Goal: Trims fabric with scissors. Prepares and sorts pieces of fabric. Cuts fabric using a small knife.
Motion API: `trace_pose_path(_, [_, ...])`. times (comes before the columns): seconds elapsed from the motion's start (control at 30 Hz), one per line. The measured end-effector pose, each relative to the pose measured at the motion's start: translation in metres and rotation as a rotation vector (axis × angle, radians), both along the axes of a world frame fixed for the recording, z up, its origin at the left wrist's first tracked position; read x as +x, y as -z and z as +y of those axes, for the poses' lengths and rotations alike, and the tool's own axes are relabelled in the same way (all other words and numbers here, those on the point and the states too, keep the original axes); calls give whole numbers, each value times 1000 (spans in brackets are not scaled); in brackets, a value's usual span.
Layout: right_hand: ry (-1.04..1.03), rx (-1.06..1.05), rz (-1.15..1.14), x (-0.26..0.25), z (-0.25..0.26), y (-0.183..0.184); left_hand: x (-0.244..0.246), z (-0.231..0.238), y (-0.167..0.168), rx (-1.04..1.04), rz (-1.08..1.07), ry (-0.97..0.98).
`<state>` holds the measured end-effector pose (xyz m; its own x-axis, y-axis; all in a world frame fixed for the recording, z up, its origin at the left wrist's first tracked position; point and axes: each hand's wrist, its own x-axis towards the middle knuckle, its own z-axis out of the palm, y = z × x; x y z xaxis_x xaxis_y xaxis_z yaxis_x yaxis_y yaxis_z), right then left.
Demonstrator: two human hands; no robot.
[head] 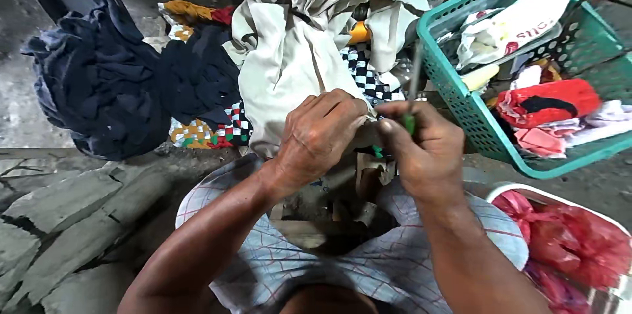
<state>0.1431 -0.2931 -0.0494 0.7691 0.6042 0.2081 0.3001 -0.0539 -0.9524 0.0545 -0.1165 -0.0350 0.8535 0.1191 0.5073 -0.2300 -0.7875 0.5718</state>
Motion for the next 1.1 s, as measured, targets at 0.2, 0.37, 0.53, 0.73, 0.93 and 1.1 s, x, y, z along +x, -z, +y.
trace_pose_path(0.2, [-26, 12, 66, 0, -1, 3, 3, -5, 1, -5, 67, -12])
trace_pose_path(0.37, [5, 3, 4, 1, 0, 4, 3, -5, 0, -47, 124, 13])
trace_pose_path(0.53, [-5, -38, -19, 0, 1, 5, 1, 0, -3, -72, 116, 4])
trace_pose_path(0.73, [47, -67, -30, -1, 5, 10, -2, 2, -3, -25, 202, -1])
trace_pose_path(0.93, [37, 79, -164, -20, 7, 11, -6, 4, -10, -316, 321, -132])
trace_pose_path(1.1, [-130, 58, 184, -44, 21, 28, -3, 7, -12, -443, 334, -184])
